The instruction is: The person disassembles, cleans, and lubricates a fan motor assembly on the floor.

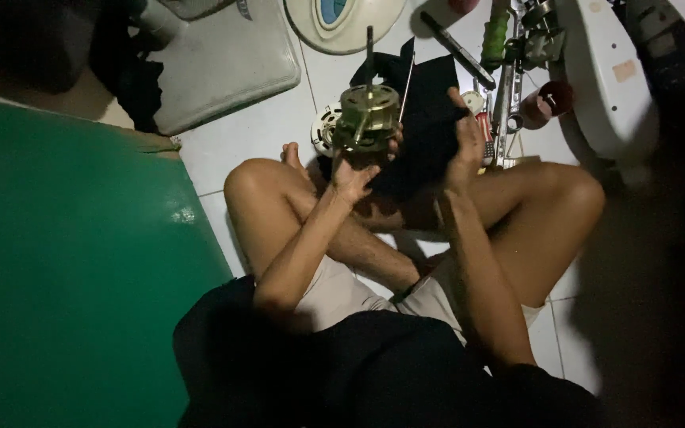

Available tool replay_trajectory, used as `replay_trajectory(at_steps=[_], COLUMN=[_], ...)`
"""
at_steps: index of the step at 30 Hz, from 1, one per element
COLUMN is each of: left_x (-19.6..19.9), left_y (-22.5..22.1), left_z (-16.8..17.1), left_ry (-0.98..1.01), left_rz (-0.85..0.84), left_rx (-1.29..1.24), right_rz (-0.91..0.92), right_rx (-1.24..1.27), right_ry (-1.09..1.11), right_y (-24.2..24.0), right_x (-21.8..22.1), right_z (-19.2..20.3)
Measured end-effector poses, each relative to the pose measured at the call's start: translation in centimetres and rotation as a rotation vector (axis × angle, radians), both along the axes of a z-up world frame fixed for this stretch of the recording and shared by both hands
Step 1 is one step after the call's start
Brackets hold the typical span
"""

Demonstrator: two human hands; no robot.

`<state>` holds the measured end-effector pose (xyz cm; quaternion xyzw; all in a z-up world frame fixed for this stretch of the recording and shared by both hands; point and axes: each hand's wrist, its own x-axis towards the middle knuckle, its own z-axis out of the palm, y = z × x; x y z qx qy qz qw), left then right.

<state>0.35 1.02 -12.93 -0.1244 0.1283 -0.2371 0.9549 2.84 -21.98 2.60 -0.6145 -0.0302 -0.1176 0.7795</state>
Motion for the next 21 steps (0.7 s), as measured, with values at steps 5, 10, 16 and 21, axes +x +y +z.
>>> replay_trajectory(at_steps=[5,10,16,21], left_x=[1.1,3.4,3.9,3.0], left_y=[-0.4,1.2,1.4,3.6], left_z=[2.5,5.3,8.2,11.2], left_ry=[-0.196,-0.379,-0.610,-0.790], left_rz=[0.062,0.106,0.181,0.227], left_rx=[0.178,0.337,0.548,0.699], right_rz=[-0.275,-0.078,0.050,-0.039], right_rx=[0.372,-0.100,-0.219,-0.042], right_ry=[0.504,0.211,0.132,0.274], right_y=[-0.2,-0.5,4.1,4.0], right_x=[0.0,-3.7,-6.2,-5.2], right_z=[3.1,-1.1,5.6,6.6])
